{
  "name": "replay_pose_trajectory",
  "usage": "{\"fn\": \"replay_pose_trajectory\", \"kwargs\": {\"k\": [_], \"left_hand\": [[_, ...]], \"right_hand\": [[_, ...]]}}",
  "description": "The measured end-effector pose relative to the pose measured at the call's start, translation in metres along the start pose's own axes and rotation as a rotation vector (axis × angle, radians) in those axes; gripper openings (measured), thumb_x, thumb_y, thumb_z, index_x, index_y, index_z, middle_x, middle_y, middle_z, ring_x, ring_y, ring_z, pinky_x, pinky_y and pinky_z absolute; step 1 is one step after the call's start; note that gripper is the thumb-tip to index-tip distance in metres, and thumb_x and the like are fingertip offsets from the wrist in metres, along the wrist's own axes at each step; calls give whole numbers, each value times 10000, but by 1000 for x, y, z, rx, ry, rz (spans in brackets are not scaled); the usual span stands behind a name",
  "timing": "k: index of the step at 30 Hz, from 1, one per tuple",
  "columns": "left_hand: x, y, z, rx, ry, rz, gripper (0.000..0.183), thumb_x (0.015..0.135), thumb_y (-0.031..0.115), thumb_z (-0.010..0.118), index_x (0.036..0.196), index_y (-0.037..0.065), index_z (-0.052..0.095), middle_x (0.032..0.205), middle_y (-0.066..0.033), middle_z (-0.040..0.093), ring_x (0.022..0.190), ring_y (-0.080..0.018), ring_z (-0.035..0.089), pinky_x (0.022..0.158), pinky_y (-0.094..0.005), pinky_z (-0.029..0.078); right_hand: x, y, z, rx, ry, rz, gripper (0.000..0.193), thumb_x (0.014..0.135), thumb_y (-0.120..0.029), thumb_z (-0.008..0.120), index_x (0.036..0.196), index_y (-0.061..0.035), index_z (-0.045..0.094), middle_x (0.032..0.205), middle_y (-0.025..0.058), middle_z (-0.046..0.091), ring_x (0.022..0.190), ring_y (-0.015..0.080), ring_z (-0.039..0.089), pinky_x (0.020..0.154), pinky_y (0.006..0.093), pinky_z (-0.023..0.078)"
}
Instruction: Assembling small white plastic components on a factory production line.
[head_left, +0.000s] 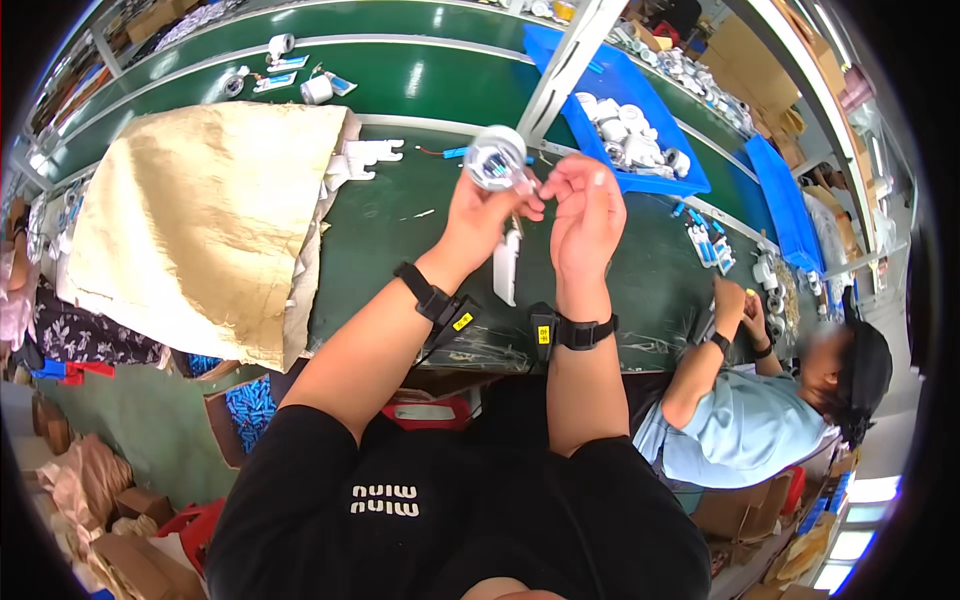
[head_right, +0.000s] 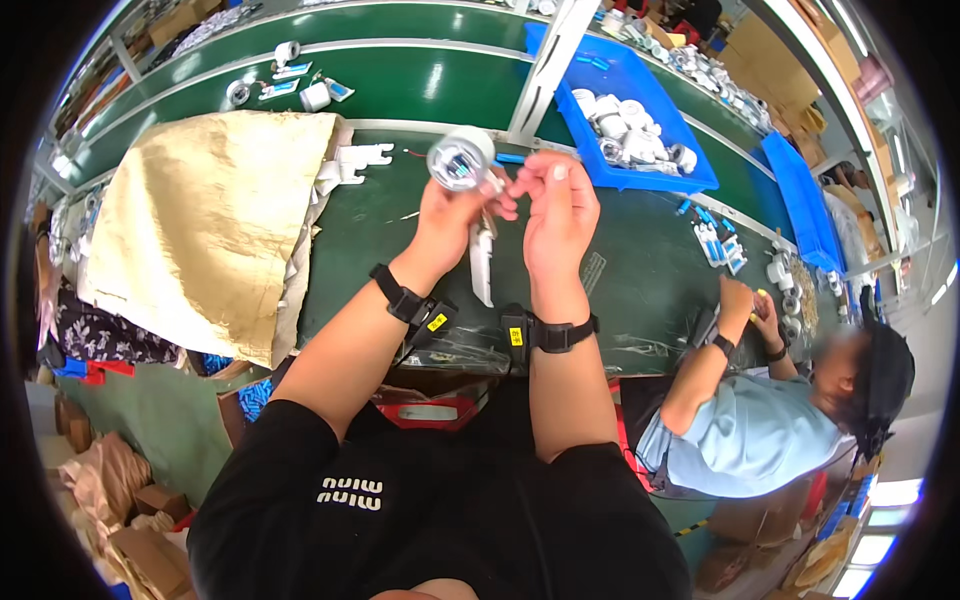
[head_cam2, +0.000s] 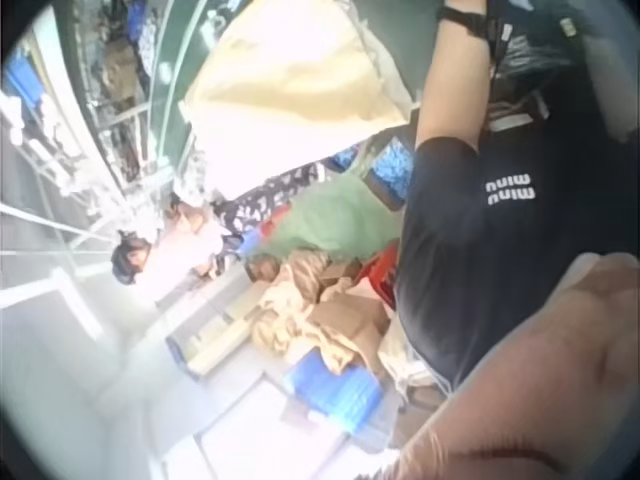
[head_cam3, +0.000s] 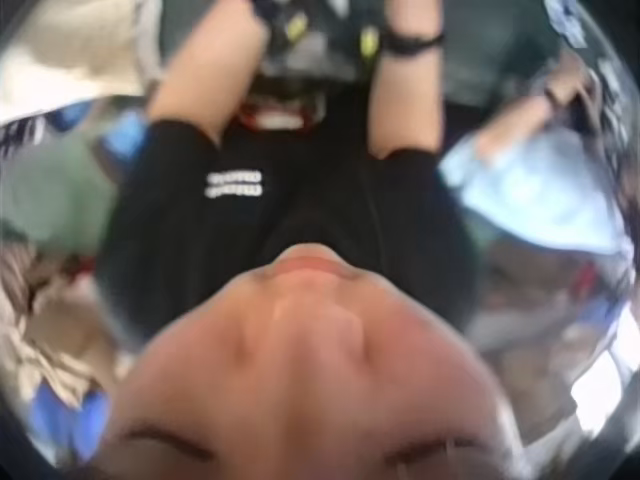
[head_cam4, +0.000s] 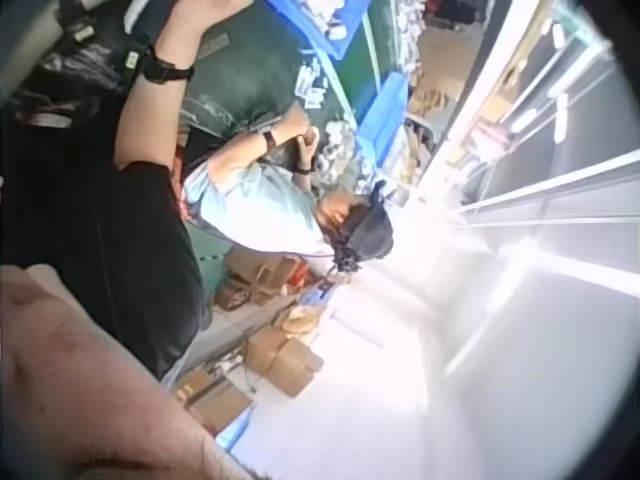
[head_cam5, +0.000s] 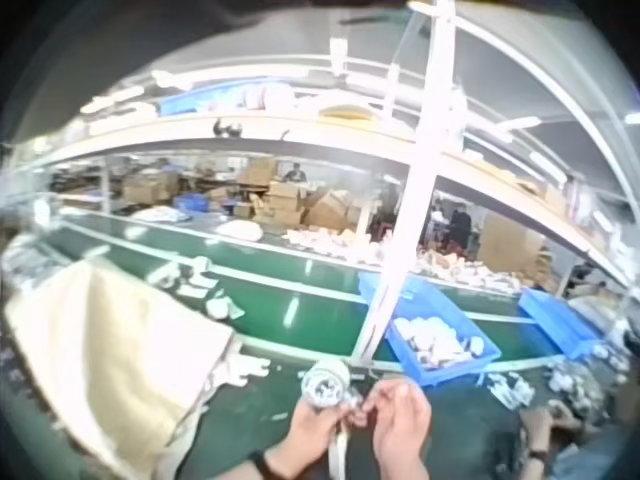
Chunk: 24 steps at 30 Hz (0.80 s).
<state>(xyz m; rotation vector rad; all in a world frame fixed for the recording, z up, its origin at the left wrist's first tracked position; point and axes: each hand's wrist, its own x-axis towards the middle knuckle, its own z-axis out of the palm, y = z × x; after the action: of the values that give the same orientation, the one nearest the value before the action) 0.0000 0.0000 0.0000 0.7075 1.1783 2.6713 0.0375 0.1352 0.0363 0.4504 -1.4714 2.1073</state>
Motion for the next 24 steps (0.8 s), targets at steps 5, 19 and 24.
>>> {"fn": "replay_pose_trajectory", "kwargs": {"k": [5, 19, 24], "left_hand": [[9, 18, -19, -205, 87, -3, 439, 897, -26, 609, 1322, 21, 510, 1164, -136, 654, 927, -250, 706, 781, -390, 606], [6, 22, -12, 55, 251, 9, 331, 1002, 153, 631, 1268, 89, 445, 1098, -65, 639, 912, -142, 636, 776, -313, 530], [4, 18, -6, -1, 199, 27, 342, 1014, 164, 618, 1300, 108, 437, 1118, -65, 635, 970, -148, 644, 804, -318, 536]], "right_hand": [[-16, 36, -13, -320, -243, 85, 46, 957, 62, 668, 988, 27, 667, 1024, 56, 667, 918, 102, 627, 780, 231, 473], [-27, 46, 26, -526, -148, 100, 151, 823, -20, 804, 951, 14, 732, 831, 36, 715, 719, 91, 646, 676, 256, 528], [-28, 35, 29, -536, -89, 190, 119, 831, -6, 784, 938, 21, 739, 816, 22, 720, 718, 72, 637, 678, 248, 523]]}}
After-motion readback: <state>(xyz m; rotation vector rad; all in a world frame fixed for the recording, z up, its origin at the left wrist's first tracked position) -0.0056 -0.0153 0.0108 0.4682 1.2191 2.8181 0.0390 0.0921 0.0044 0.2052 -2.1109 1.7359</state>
